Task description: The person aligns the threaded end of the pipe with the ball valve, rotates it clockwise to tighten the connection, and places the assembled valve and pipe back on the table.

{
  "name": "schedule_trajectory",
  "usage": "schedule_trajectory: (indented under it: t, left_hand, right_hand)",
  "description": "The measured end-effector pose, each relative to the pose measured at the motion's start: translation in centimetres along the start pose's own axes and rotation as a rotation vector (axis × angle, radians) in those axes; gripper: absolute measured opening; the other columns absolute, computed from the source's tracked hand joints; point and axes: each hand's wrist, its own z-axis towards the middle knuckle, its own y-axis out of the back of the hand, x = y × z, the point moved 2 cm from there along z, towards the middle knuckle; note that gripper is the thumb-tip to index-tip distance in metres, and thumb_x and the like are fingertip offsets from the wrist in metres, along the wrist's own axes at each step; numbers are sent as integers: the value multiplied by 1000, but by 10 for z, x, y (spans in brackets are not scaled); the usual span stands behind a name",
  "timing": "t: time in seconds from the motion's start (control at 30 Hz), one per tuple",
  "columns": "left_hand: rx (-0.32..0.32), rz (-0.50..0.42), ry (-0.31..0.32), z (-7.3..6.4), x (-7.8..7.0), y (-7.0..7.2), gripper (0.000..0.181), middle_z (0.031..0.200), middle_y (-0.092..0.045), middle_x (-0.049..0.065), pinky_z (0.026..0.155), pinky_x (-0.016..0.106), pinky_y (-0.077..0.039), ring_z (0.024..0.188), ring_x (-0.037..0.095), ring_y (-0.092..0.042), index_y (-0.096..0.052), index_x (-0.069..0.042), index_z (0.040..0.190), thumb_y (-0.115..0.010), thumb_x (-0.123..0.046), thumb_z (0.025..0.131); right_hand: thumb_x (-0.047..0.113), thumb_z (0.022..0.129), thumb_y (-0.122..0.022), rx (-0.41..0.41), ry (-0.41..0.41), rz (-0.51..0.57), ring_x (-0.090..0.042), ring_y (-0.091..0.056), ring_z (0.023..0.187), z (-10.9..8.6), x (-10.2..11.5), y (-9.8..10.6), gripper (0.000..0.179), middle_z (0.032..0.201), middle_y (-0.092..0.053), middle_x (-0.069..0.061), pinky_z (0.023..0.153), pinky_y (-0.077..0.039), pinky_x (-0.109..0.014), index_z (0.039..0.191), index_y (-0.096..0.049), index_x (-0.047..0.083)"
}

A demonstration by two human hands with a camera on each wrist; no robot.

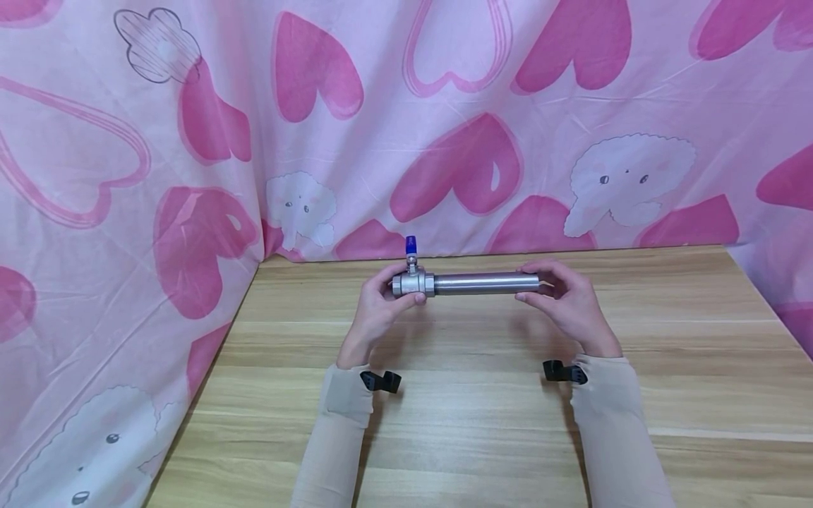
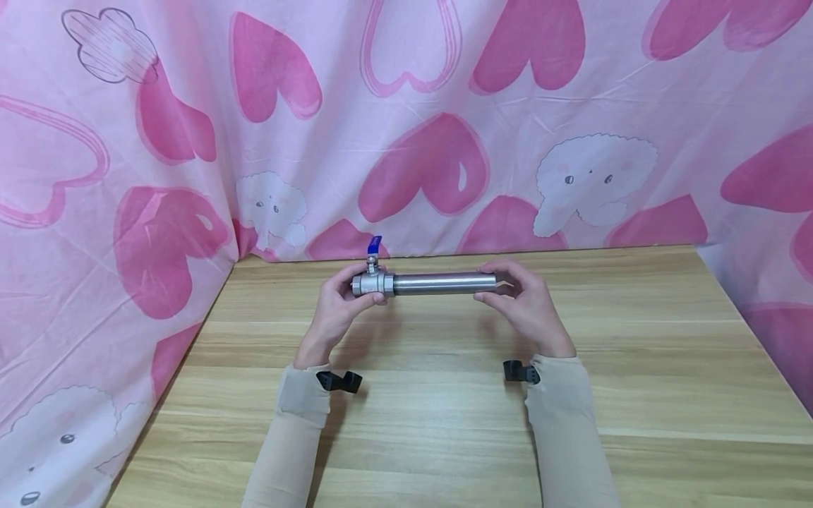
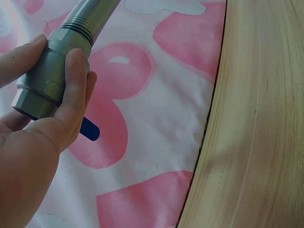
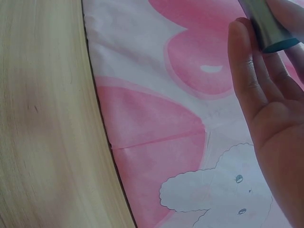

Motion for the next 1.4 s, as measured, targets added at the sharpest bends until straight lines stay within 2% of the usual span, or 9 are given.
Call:
schedule_trajectory:
  t: [0.5,0.7,0.93,1.4]
  left_hand:
    - [4,23,3,1,1,0,60,128,-57,18,86,22,-55,102,20,-59,-57,-5,131,-77,3,76]
    - [4,7,10,1,1,0,59,127,-58,18,85,22,-55,101,20,-59,-57,-5,131,-77,4,75]
    - [16,8,-15,0,0,0,59,128,-59,18,87,24,-55,101,19,-60,-57,-5,130,-77,4,76]
    - [11,14,-7,0,0,0,59,128,-59,18,86,25,-55,101,20,-59,-58,-5,130,-77,3,75]
  right_hand:
    - [1,79,-77,-10,-45,-28,-2,-63,88,-1,1,1,41,107,-63,16,80,-53,-11,118,-63,2]
    - [3,81,-76,-4,-63,-9,-2,-63,87,-1,0,1,40,106,-64,15,78,-55,-13,119,-63,1]
    - [6,82,-75,3,-82,-15,-3,-63,84,-1,0,1,40,103,-64,12,76,-56,-14,120,-63,2]
    - [7,84,-74,-2,-73,-17,-3,-61,86,0,0,0,38,105,-63,13,78,-54,-12,120,-63,1]
